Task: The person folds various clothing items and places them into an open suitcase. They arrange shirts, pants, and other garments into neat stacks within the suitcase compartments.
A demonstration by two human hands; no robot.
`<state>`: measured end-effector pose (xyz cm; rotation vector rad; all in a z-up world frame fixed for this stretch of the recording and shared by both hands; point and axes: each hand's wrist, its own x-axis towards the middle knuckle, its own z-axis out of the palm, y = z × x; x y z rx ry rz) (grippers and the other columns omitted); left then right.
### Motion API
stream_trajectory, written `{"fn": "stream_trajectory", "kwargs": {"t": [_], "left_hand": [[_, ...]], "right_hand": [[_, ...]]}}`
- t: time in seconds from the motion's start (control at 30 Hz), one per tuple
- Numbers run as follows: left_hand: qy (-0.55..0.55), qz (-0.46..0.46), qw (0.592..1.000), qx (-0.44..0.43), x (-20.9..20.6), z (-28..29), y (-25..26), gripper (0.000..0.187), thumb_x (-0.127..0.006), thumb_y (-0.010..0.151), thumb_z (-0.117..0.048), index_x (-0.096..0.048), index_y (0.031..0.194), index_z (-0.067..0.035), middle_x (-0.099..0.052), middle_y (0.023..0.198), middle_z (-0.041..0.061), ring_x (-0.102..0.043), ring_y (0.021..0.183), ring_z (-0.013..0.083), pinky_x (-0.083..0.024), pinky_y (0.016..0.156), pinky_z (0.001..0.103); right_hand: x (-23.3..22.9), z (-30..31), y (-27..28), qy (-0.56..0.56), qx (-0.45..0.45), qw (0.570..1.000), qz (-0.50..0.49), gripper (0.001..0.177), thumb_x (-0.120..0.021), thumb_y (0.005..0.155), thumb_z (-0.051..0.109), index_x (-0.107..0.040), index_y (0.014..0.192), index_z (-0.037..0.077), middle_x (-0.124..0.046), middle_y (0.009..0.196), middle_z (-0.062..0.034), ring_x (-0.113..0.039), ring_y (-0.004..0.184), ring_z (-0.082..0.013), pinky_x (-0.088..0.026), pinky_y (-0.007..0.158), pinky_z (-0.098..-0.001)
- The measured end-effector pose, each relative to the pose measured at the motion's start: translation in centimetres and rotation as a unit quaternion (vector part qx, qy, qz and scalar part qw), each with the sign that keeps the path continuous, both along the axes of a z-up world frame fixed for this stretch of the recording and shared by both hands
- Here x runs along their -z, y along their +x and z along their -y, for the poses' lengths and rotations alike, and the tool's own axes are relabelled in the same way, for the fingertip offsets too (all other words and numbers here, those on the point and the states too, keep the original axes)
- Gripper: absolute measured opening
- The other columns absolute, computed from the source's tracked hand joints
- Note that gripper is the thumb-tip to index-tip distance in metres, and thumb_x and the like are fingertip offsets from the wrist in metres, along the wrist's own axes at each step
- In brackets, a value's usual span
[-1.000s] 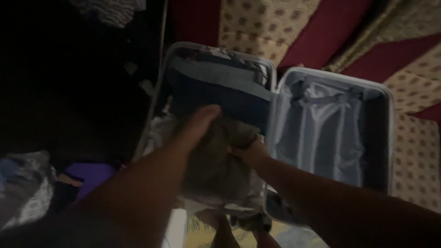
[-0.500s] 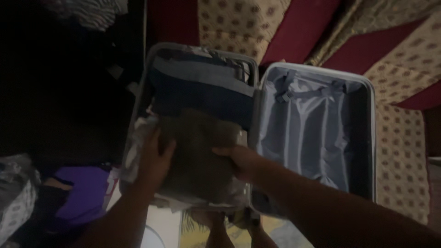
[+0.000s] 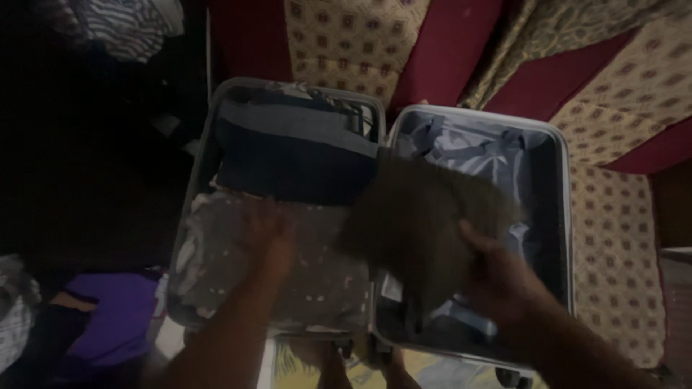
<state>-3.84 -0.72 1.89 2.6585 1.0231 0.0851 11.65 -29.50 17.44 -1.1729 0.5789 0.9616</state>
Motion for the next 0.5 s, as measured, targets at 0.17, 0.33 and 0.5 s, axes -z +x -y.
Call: {"fn": "stream_trajectory", "kwargs": {"t": [0.17, 0.33, 0.5], "left_hand": [[-0.213, -0.229, 0.949, -0.027, -3.1, 1.4, 3.9, 0.073, -0.04, 0.105, -0.046, -0.007, 0.166, -0.024, 0.014, 0.171, 0.012, 0.017, 0.152, 0.0505, 0.007, 0.112, 0.082], [-0.191, -0.271, 0.936, -0.119, -5.5, 2.9, 5.3, 0.089, -0.042, 0.095, -0.071, -0.007, 0.165, -0.028, 0.02, 0.172, 0.002, 0.022, 0.154, 0.044, 0.009, 0.11, 0.081], [-0.169, -0.288, 0.933, -0.132, -4.7, 3.3, 6.1, 0.086, -0.037, 0.096, -0.071, -0.005, 0.164, -0.031, 0.023, 0.171, 0.0, 0.026, 0.153, 0.0436, 0.01, 0.108, 0.084]], "right_hand": [[3.4, 2.3, 3.8, 0.04, 0.105, 0.991, 0.076, 0.051, -0.063, 0.094, 0.023, -0.052, 0.142, 0.01, -0.063, 0.137, -0.0123, -0.061, 0.128, -0.028, -0.047, 0.113, -0.0437], [4.7, -0.4, 7.9, 0.128, 0.137, 0.978, 0.093, 0.047, -0.06, 0.097, 0.018, -0.051, 0.142, 0.011, -0.061, 0.138, -0.0094, -0.06, 0.129, -0.0257, -0.047, 0.114, -0.0439], [6.8, -2.9, 10.9, 0.144, 0.176, 0.964, 0.138, 0.051, -0.058, 0.095, 0.017, -0.043, 0.144, 0.019, -0.056, 0.143, -0.0105, -0.058, 0.134, -0.0281, -0.047, 0.113, -0.0494]]}}
